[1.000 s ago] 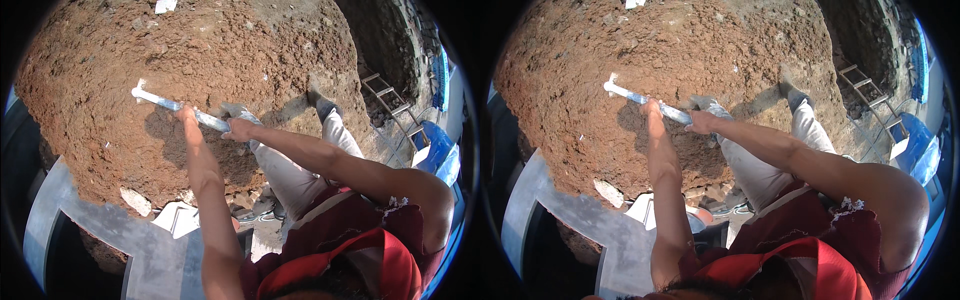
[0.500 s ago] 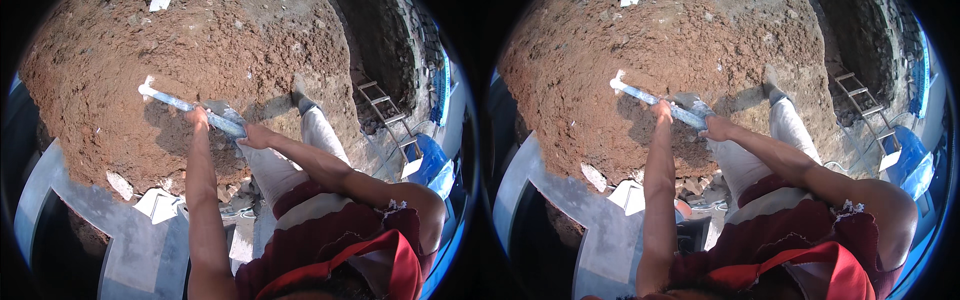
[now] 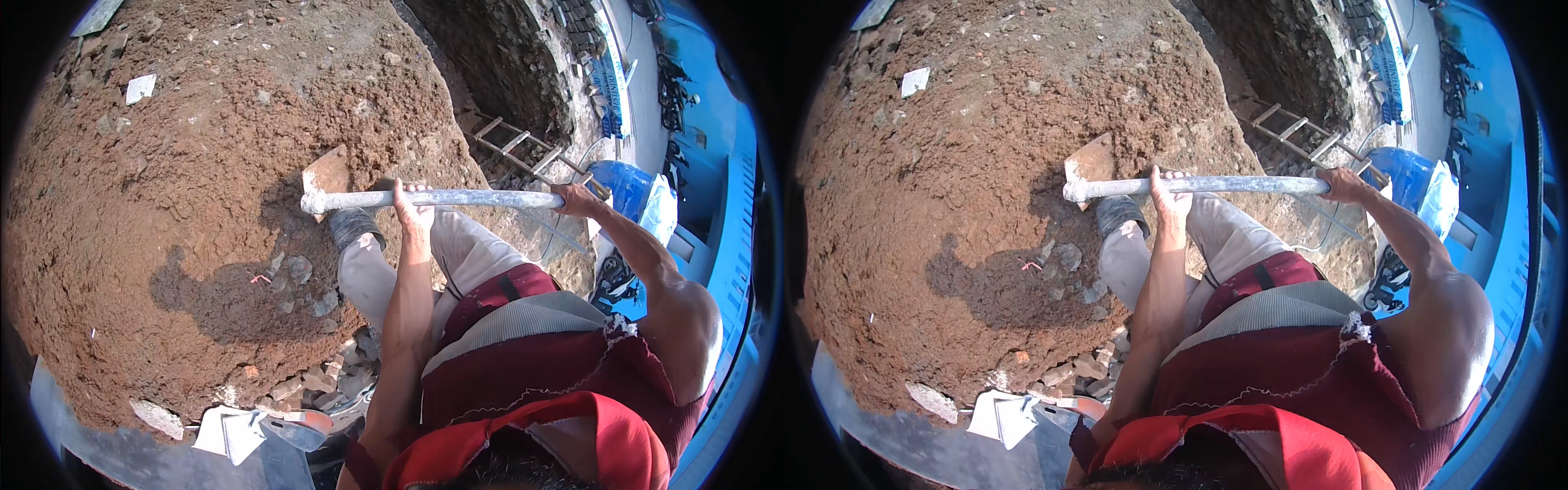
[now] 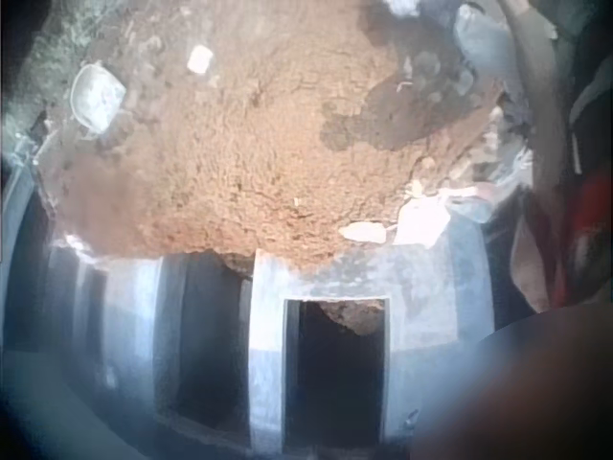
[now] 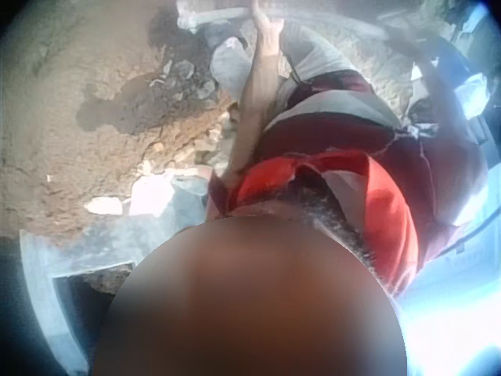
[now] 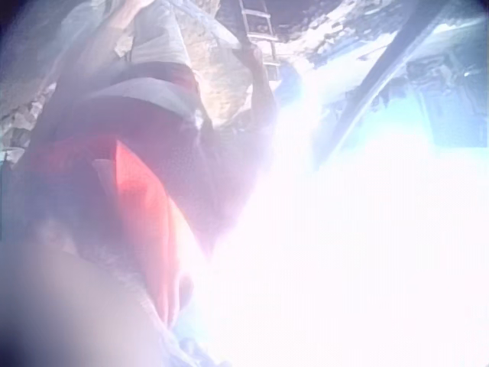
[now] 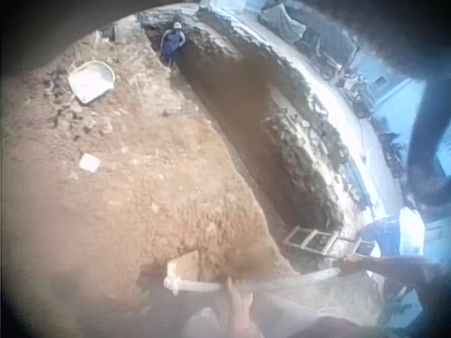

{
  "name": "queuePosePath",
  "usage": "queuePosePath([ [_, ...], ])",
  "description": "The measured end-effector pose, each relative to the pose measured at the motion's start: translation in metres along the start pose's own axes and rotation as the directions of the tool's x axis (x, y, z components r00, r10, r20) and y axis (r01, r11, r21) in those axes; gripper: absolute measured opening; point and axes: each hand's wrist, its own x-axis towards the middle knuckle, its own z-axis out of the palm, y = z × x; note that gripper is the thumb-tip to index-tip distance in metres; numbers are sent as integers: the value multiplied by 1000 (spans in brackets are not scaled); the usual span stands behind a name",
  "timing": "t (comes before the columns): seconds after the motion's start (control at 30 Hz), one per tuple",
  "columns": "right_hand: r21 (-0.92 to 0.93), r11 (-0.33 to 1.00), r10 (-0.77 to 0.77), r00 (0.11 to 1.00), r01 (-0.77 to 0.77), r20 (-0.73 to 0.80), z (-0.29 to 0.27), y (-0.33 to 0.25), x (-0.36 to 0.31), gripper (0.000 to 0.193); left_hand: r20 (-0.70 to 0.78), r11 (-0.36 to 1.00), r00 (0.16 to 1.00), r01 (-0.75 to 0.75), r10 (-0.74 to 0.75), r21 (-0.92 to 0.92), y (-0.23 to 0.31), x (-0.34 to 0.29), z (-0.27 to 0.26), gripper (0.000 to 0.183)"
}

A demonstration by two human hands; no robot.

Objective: The person uses a hoe to repeatedly strike and level a large pile of soil and debris on a construction site. The person moves around the pile, adjusting position and striking different areas to flatten the surface.

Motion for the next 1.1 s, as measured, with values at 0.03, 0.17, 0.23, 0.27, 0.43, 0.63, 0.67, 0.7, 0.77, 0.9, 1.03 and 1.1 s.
queuePosePath([
  [0.03, -62, 995, 76, 996, -73, 51, -12, -2, -4, 43, 6, 999, 999, 37, -37, -32, -5, -15, 1, 34],
  [0.17, -33, 977, -213, 977, 213, -14, -29, -96, 32, 38, -98, 980, 982, -169, 159, -103, 104, -95, 22, 32],
  [0.23, -112, 964, -238, 971, 240, 31, -19, -182, 74, 47, -153, 903, 899, -424, 410, -73, 196, -145, 26, 28],
  [0.27, -9, 927, -373, 926, 374, 64, -17, -233, 94, 45, -148, 846, 840, -532, 521, -39, 250, -174, 26, 27],
  [0.43, 218, 661, -750, 626, 718, 213, 5, -554, 148, 42, -241, 253, 143, -814, 960, 523, 516, -305, 28, 26],
  [0.63, 237, 637, -770, 620, 734, 150, 33, -684, 157, 44, -295, 277, 80, -634, 952, 723, 662, -251, -30, 35],
  [0.67, 232, 672, -741, 645, 704, 188, 36, -668, 158, 44, -382, 390, 139, -565, 913, 727, 656, -225, -47, 37],
  [0.7, 199, 698, -716, 677, 688, 173, 39, -650, 160, 45, -375, 373, 122, -575, 919, 728, 644, -201, -63, 39],
  [0.77, 89, 768, -639, 750, 634, 172, 30, -615, 171, 46, -385, 395, 151, -590, 911, 704, 615, -153, -71, 41],
  [0.9, 201, 730, -683, 709, 653, 179, -5, -550, 176, 50, -431, 452, 179, -559, 884, 695, 556, -115, -44, 38],
  [1.03, 66, 712, -701, 703, 699, 120, -53, -472, 195, 49, -471, 456, 179, -676, 864, 579, 494, -74, -10, 34],
  [1.1, -6, 733, -668, 723, 680, 176, -62, -418, 194, 48, -549, 515, 199, -686, 812, 513, 446, -44, -8, 33],
])
